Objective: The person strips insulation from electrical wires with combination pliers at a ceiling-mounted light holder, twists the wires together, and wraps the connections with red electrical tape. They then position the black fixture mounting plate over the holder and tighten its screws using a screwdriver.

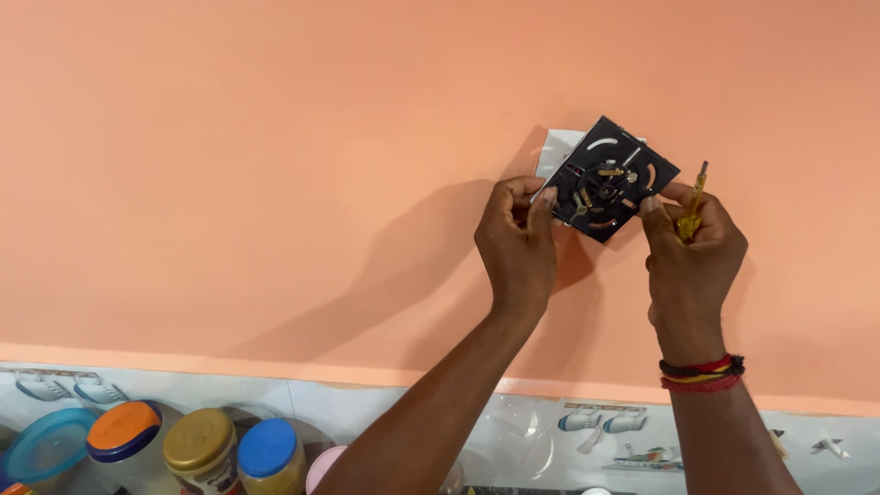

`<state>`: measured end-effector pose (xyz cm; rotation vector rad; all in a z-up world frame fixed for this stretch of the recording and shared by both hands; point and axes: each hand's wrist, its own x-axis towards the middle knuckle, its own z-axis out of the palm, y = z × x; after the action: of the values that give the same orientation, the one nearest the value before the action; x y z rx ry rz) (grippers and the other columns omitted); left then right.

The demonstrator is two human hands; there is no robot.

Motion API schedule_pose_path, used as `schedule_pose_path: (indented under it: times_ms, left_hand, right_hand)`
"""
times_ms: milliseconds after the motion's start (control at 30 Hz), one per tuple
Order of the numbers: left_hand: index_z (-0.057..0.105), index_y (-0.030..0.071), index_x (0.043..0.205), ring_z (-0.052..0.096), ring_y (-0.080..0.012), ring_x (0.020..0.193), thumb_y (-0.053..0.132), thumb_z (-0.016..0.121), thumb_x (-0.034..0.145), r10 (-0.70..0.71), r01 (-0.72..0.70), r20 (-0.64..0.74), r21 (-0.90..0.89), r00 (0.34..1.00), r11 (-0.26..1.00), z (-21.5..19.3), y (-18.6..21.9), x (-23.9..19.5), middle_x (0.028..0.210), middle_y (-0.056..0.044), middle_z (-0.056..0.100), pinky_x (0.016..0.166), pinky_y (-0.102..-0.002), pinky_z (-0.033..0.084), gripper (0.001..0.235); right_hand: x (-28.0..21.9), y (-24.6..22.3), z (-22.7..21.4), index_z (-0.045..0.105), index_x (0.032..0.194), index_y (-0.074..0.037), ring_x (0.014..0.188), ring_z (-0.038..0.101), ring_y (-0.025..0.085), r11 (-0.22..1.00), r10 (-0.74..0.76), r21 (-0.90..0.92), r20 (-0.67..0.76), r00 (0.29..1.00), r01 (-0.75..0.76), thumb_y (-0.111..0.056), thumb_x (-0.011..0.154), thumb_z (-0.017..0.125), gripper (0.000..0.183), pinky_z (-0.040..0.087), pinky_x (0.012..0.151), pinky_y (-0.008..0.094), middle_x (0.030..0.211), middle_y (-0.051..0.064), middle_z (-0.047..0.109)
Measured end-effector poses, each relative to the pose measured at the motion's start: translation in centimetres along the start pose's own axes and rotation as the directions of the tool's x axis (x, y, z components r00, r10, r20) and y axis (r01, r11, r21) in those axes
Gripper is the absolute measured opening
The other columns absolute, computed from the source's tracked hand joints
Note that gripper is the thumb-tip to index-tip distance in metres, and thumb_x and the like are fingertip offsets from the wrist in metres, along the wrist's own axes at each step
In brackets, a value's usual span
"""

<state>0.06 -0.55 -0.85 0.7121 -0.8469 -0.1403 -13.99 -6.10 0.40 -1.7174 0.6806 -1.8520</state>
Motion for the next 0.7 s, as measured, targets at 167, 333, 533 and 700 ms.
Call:
schedule_pose_path:
  times_ms: [167,333,533,700]
  left_hand:
    - [0.065,0.001,0.103,0.068,-0.0096,0.077,0.013,0.067,0.1,-0.026,0.024,0.041,0.052,0.999,0.998,-1.1,-0.9,-0.6,0.088,-0.006,0.071,0.069,-0.027,0.057,0.012]
    - [0.066,0.001,0.1,0.068,-0.0116,0.075,0.013,0.07,0.098,0.02,-0.05,0.146,0.201,0.989,0.978,-2.3,-1.6,0.6,0.088,-0.007,0.073,0.068,-0.027,0.056,0.013]
    - [0.063,0.003,0.127,0.065,-0.0232,0.093,0.017,0.077,0.097,0.28,-0.448,0.391,0.454,0.877,0.77,-4.7,-1.0,1.4,0.103,-0.01,0.066,0.078,-0.036,0.056,0.036]
    - [0.032,0.008,0.159,0.035,-0.038,0.153,0.027,0.089,0.072,0.46,-0.836,0.705,0.382,0.539,0.394,-5.3,1.1,4.2,0.165,-0.015,0.031,0.127,-0.048,0.037,0.106]
  right_hand:
    - [0.5,-1.0,-0.2,0.069,0.112,-0.001,0.055,0.046,0.0,1.0,-0.016,-0.005,0.042,0.999,0.016,-0.006,0.101,0.072,0.013,0.034,0.045,0.018,0.084,-0.003,0.067]
    - [1.8,0.3,0.1,0.068,0.115,-0.001,0.06,0.047,-0.001,0.998,-0.063,0.029,0.086,0.994,0.061,-0.004,0.103,0.07,0.013,0.034,0.049,0.018,0.088,-0.004,0.068]
    - [1.9,0.6,-0.2,0.067,0.116,0.0,0.06,0.043,-0.001,0.995,-0.093,-0.01,0.108,0.99,0.094,-0.002,0.104,0.069,0.011,0.032,0.049,0.018,0.083,-0.004,0.061]
    - [2.2,0.0,-0.1,0.067,0.117,0.0,0.059,0.041,-0.002,0.996,-0.084,0.002,0.15,0.985,0.085,-0.002,0.105,0.067,0.013,0.03,0.048,0.018,0.087,-0.003,0.065]
